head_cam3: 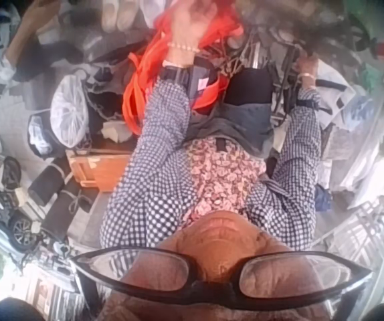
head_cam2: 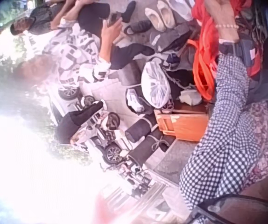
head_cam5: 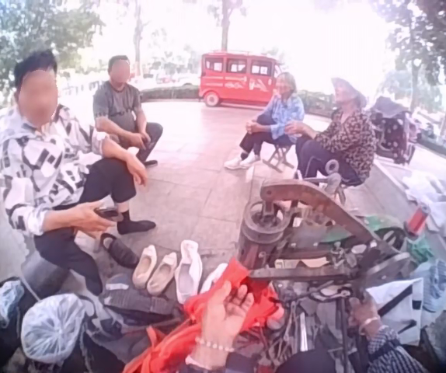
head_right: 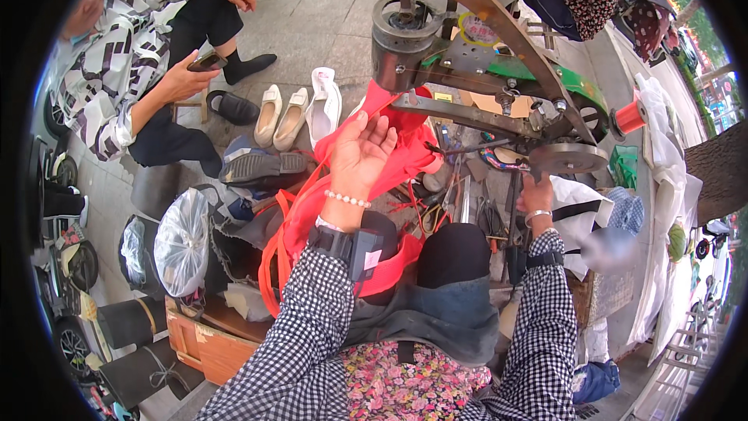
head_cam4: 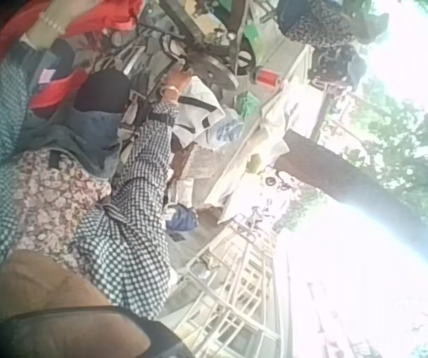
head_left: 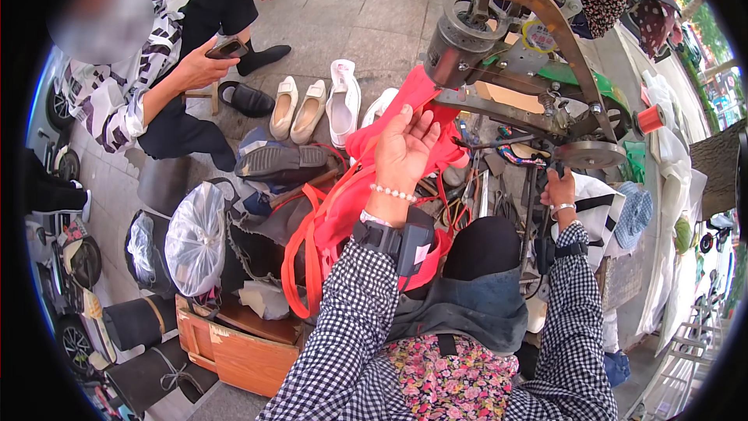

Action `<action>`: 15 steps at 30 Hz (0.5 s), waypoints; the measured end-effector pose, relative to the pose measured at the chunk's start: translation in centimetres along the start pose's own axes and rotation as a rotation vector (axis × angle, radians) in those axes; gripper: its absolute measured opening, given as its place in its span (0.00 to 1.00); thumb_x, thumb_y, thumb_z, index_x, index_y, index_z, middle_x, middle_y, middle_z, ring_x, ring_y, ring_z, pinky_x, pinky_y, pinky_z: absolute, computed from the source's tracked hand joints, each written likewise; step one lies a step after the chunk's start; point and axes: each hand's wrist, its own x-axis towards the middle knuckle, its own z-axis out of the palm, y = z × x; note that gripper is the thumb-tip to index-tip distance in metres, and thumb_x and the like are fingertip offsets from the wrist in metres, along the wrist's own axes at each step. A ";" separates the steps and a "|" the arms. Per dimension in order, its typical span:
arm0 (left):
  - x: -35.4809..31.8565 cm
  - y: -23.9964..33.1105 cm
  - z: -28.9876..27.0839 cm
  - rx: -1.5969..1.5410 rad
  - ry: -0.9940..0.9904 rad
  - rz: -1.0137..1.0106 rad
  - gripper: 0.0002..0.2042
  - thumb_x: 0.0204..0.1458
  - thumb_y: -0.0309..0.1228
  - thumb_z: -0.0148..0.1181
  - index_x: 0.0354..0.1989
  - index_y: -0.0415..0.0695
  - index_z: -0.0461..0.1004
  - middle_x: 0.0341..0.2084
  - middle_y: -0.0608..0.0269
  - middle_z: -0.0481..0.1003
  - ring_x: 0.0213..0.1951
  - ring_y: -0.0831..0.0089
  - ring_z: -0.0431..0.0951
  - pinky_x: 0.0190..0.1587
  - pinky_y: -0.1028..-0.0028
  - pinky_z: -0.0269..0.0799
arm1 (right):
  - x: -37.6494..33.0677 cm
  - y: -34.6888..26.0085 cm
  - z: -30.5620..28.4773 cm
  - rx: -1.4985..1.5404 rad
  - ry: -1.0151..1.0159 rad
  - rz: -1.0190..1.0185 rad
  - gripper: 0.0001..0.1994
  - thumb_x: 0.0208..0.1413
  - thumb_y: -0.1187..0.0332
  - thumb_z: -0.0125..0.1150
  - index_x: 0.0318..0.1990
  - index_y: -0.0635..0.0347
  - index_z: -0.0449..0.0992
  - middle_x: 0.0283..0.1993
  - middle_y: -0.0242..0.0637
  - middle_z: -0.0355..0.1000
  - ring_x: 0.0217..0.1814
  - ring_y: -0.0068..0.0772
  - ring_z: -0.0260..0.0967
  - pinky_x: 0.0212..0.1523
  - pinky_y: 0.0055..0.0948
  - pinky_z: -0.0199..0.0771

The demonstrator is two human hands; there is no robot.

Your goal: The recorder uses a manual sewing machine to stitch together parts of a red fabric bag.

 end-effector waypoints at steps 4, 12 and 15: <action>0.0 -0.2 -0.1 0.023 -0.018 0.060 0.04 0.42 0.26 0.54 0.27 0.42 0.67 0.26 0.61 0.69 0.32 0.70 0.70 0.37 0.68 0.67 | -0.5 -0.7 0.1 -0.030 -0.010 -0.006 0.25 0.45 0.64 0.49 0.52 0.62 0.52 0.12 0.32 0.58 0.07 0.26 0.57 0.06 0.25 0.63; 0.6 -0.6 -0.3 -0.017 -0.015 0.106 0.05 0.41 0.23 0.53 0.28 0.39 0.67 0.26 0.60 0.70 0.31 0.70 0.70 0.37 0.69 0.67 | -2.4 -3.5 -0.5 -0.030 0.030 -0.243 0.19 0.43 0.64 0.50 0.39 0.70 0.61 0.13 0.37 0.60 0.07 0.27 0.59 0.07 0.23 0.61; 0.6 -0.8 0.0 -0.059 0.021 0.104 0.05 0.40 0.22 0.54 0.27 0.39 0.66 0.25 0.59 0.69 0.31 0.69 0.70 0.37 0.68 0.67 | -2.8 -5.5 -2.9 -0.364 0.384 -0.640 0.17 0.39 0.63 0.53 0.32 0.70 0.65 0.23 0.49 0.65 0.22 0.47 0.63 0.27 0.34 0.65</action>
